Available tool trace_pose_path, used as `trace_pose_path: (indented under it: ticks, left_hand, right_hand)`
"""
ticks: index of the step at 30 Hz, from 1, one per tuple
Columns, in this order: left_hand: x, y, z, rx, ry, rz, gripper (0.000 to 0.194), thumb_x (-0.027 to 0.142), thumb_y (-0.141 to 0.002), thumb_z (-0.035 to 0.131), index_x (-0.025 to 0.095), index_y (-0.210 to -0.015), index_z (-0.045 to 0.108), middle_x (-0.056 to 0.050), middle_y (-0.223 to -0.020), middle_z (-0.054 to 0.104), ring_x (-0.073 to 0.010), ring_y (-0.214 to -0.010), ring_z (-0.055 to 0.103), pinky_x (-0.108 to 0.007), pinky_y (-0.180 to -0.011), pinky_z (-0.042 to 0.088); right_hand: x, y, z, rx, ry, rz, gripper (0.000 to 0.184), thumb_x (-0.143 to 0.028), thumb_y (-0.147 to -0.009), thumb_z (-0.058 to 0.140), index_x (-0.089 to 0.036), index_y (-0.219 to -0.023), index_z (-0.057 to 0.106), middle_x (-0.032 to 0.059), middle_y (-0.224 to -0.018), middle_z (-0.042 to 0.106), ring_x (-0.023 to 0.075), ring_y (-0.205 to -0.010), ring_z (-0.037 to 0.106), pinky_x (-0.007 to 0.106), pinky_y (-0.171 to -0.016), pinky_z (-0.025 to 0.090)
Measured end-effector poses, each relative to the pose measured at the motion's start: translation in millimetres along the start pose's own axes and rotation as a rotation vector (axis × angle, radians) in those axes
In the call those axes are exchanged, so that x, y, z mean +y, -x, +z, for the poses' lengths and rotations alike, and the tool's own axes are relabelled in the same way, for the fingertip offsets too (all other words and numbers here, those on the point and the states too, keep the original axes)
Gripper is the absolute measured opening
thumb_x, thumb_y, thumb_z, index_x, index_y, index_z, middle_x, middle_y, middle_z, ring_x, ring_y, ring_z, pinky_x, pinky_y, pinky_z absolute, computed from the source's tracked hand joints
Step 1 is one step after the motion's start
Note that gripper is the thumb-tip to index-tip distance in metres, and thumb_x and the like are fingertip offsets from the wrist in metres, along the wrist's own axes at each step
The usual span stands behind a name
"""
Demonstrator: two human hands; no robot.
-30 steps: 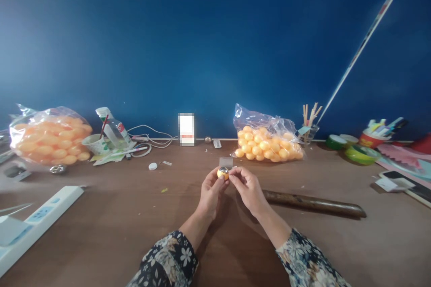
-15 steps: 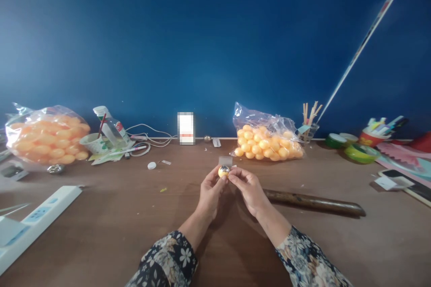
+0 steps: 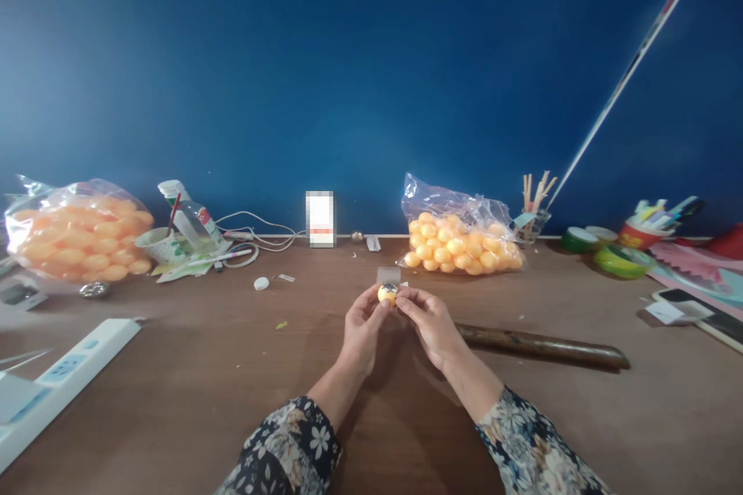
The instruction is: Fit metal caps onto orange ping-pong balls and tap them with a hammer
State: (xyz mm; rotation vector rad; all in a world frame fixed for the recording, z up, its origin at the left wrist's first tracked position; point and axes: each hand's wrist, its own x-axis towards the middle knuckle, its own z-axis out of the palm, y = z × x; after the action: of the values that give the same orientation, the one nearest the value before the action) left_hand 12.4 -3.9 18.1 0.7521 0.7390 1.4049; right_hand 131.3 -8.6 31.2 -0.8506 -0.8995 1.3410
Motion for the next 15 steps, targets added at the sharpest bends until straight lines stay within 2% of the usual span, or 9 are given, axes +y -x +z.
trace_pose_path:
  ticks: [7, 15]
  left_hand:
    - [0.0, -0.2, 0.5, 0.021, -0.041, 0.016, 0.042, 0.025, -0.064, 0.079, 0.017, -0.103, 0.064, -0.011, -0.107, 0.07, -0.0214, -0.096, 0.066, -0.032, -0.086, 0.05]
    - [1.7, 0.5, 1.0, 0.006, -0.055, -0.003, 0.047, 0.025, -0.065, 0.079, 0.018, -0.109, 0.064, -0.011, -0.111, 0.069, -0.0215, -0.098, 0.066, -0.031, -0.087, 0.05]
  right_hand:
    - [2.7, -1.1, -1.3, 0.025, -0.014, 0.011, 0.024, -0.036, -0.063, 0.078, -0.019, -0.075, 0.066, 0.0, -0.078, 0.068, 0.0137, -0.07, 0.058, 0.027, -0.07, 0.046]
    - [-0.9, 0.4, 1.5, 0.03, -0.01, 0.044, 0.025, -0.039, -0.063, 0.078, -0.02, -0.074, 0.066, -0.0005, -0.076, 0.068, 0.0135, -0.067, 0.057, 0.027, -0.067, 0.045]
